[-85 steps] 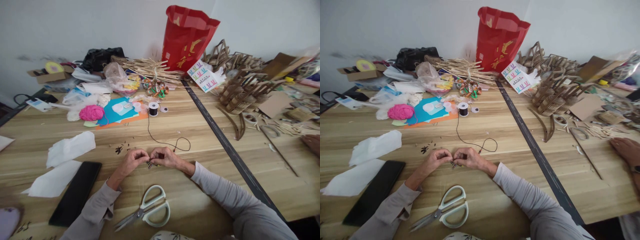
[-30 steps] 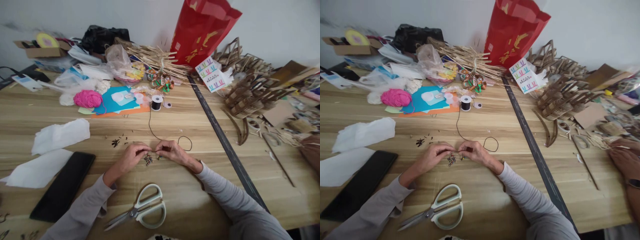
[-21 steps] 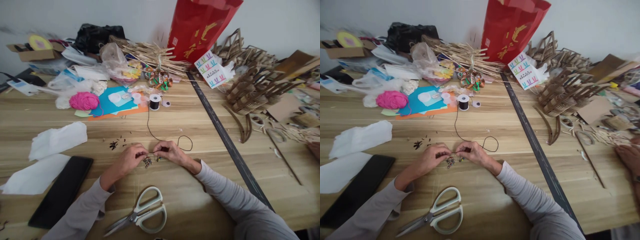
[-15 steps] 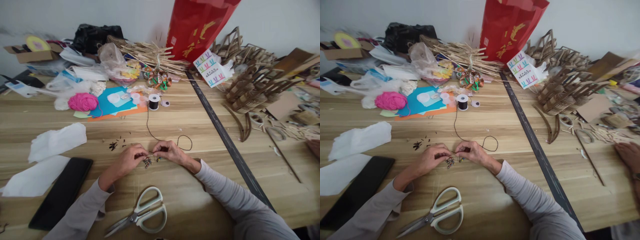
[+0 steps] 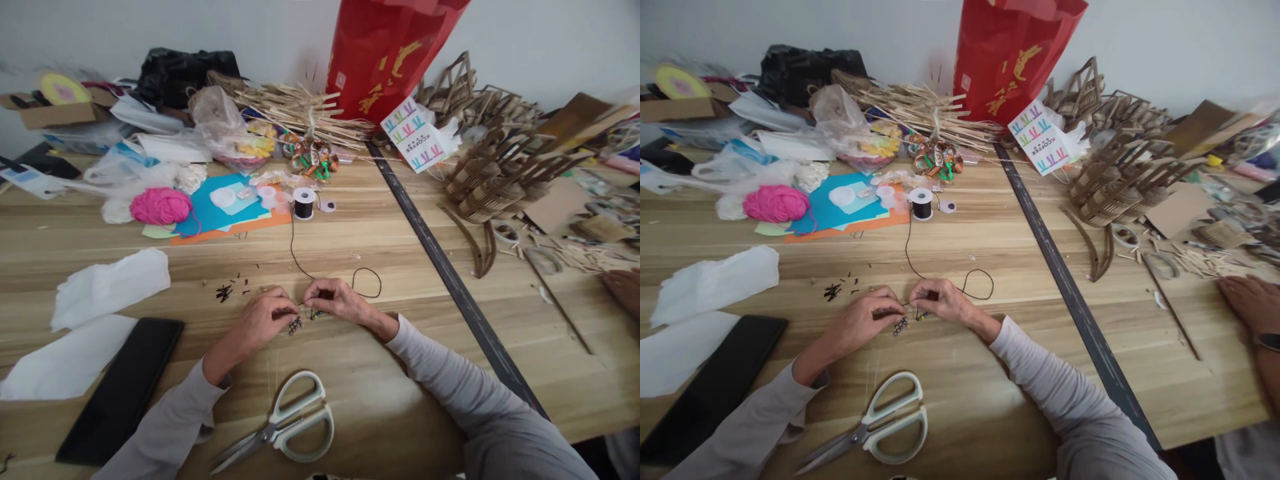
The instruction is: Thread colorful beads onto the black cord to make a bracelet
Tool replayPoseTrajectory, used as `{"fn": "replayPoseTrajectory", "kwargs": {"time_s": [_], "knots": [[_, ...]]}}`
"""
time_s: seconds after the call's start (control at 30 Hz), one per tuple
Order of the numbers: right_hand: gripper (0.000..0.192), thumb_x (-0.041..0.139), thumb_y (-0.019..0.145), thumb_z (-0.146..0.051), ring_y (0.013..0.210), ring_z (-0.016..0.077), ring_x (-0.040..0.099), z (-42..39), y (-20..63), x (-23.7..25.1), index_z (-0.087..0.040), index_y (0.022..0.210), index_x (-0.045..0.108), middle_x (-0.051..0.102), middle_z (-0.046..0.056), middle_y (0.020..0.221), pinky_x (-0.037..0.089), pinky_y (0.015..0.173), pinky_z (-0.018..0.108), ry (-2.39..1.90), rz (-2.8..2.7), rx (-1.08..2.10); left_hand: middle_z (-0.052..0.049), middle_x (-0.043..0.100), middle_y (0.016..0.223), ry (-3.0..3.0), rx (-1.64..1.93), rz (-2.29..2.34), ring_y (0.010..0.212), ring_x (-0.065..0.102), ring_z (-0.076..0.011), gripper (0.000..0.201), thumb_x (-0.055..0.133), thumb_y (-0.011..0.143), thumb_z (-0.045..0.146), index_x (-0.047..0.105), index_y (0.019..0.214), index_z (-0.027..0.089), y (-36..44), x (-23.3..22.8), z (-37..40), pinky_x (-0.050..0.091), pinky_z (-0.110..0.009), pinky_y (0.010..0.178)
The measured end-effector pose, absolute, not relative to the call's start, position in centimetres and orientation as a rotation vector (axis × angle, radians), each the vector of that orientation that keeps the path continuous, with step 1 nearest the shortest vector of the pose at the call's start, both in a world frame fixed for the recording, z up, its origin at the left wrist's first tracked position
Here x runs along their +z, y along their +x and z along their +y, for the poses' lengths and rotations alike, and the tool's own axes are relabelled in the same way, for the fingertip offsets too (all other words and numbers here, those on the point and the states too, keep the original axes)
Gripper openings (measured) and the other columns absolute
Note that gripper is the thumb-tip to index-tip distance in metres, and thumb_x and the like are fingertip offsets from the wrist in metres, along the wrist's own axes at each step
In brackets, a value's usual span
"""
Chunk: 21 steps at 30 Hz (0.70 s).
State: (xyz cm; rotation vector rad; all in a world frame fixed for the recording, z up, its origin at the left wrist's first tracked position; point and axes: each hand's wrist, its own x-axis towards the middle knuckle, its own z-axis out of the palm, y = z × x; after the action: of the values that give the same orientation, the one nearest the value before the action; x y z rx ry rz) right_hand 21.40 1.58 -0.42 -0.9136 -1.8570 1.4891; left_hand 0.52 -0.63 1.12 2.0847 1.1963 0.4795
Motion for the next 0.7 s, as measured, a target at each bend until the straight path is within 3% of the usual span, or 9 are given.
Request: {"fn": "replayPoseTrajectory", "kwargs": {"time_s": [0.7], "knots": [[0.023, 0.061, 0.085, -0.034, 0.061, 0.0087, 0.046, 1.62, 21.34, -0.69, -0.012, 0.08, 0.062, 0.053, -0.001, 0.068, 0.036, 0.058, 0.02, -0.869, -1.845, 1.489, -0.003, 0.064, 0.078, 2.176, 0.483, 1.214, 0.075, 0.06, -0.0168, 0.012, 0.061, 0.079, 0.012, 0.069, 0.073, 0.018, 0.87, 0.78, -1.15, 0.043, -0.027, 0.069]]}}
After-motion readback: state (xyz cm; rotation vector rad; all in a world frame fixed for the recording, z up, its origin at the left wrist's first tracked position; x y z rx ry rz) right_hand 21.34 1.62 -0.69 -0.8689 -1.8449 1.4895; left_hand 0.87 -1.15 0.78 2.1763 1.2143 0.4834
